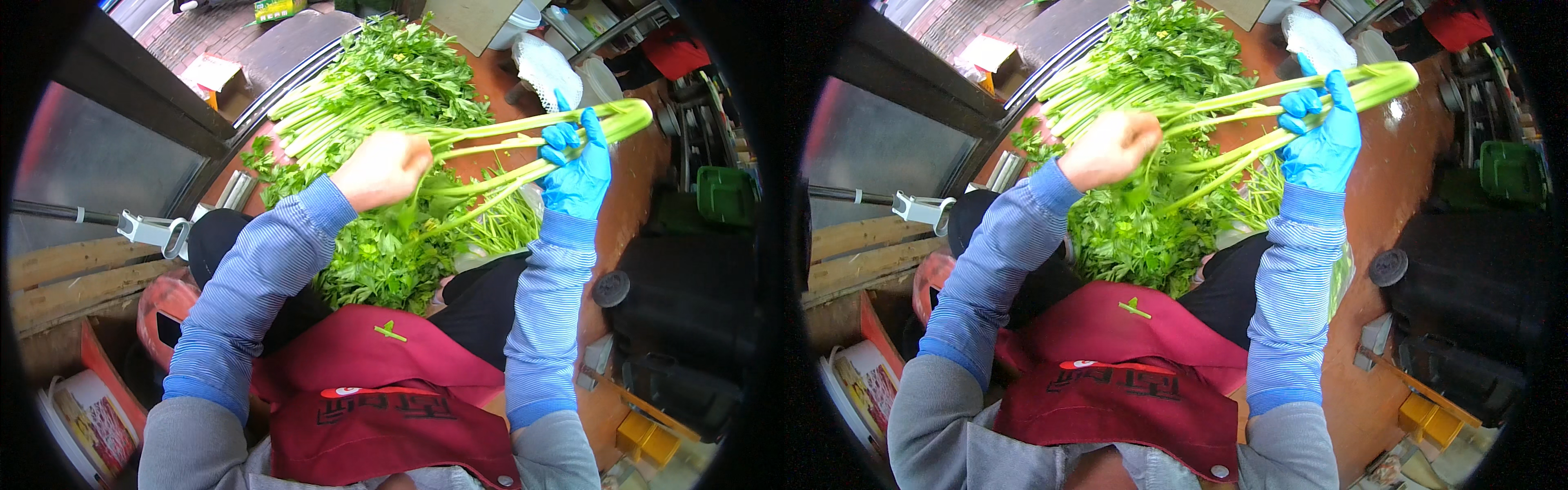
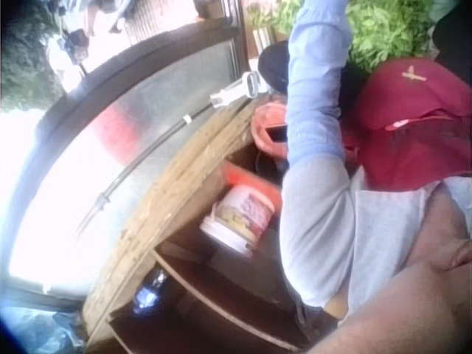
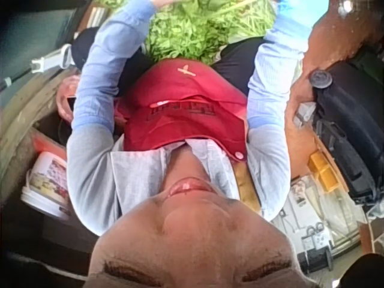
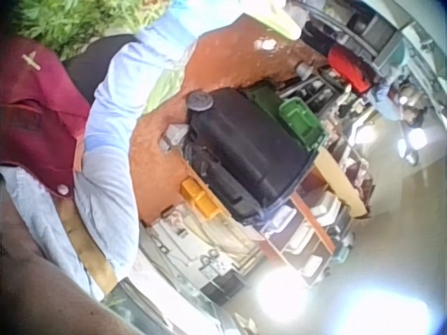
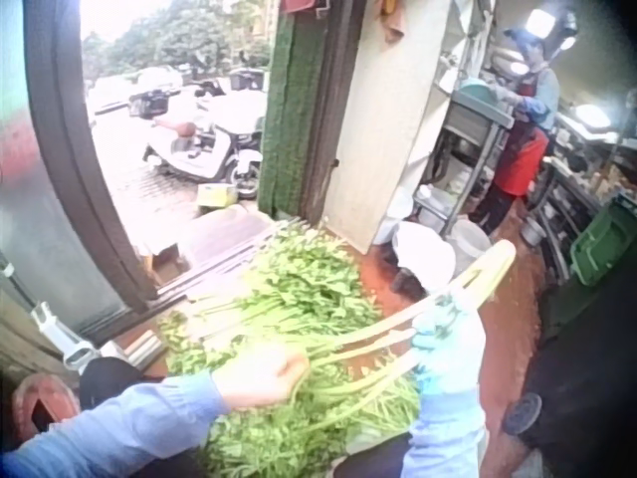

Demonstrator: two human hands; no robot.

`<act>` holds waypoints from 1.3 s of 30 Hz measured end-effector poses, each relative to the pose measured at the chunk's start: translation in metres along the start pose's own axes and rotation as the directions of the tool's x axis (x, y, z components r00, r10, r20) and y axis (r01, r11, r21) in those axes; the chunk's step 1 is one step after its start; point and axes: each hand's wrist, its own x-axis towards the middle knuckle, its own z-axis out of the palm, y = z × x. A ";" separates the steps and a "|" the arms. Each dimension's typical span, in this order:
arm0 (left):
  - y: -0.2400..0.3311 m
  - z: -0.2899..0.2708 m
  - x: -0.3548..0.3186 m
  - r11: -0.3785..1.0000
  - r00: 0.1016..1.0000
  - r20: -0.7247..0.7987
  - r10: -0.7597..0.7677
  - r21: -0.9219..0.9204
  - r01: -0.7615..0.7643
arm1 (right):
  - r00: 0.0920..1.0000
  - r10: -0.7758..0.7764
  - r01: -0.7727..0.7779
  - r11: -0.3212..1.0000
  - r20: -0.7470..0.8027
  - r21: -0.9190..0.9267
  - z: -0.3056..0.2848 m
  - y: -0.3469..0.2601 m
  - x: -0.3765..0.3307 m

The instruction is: The person removes leaves from celery stalks by hand, holding each stalk and pulling off the foliage. The trimmed stalks are placed on a table, and the removed leaves accumulate in a pile.

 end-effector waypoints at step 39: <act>0.016 -0.002 0.006 0.982 0.989 -0.059 0.137 -0.127 -0.143 | 0.992 -0.013 -0.012 0.980 0.129 0.197 -0.011 -0.002 0.012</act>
